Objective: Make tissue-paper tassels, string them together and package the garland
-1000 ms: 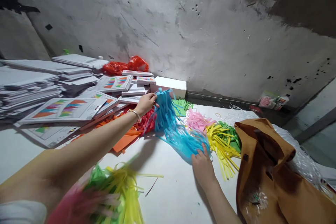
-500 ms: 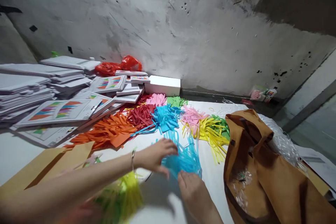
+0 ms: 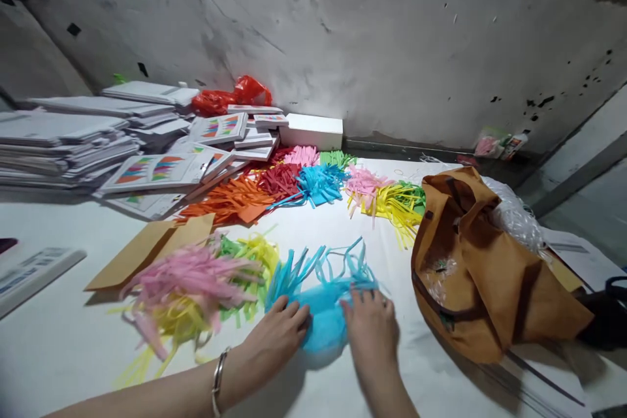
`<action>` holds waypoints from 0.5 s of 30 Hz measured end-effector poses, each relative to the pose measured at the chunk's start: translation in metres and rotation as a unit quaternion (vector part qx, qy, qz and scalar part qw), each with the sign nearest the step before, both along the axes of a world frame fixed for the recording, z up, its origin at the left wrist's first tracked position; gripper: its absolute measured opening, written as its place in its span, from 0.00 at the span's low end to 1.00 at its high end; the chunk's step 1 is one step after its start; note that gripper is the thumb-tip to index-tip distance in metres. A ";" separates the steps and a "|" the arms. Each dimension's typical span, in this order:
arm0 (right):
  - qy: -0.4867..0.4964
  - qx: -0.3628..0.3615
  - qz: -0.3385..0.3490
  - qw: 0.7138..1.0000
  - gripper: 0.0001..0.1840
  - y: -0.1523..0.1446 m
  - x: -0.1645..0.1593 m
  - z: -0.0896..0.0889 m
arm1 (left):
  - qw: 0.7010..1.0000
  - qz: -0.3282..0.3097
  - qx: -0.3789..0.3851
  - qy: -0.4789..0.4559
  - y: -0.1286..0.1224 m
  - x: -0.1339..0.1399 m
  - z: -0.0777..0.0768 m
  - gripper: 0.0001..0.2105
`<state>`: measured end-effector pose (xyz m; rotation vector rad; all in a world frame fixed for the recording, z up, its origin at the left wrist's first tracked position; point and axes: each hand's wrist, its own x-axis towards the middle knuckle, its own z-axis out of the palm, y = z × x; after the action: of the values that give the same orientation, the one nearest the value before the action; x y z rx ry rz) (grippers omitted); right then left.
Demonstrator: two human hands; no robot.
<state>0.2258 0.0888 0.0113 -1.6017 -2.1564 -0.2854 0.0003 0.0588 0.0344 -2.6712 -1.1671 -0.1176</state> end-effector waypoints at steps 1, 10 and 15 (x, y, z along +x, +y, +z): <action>0.002 0.006 -0.034 0.999 0.17 0.000 0.012 0.001 | 1.000 0.021 -0.003 0.002 -0.008 0.001 -0.001 0.01; -0.007 -0.037 0.214 0.976 0.22 -0.055 0.003 0.027 | 0.993 0.099 -0.044 -0.050 -0.043 -0.005 0.001 0.16; 0.030 -0.042 0.274 0.960 0.17 -0.071 -0.019 0.015 | 0.990 0.100 -0.046 -0.094 -0.055 -0.024 -0.006 0.17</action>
<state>0.2072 0.0178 0.0262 -0.9714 -2.4780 0.0295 -0.0240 0.0036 0.0285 -2.6489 -1.5248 -0.2928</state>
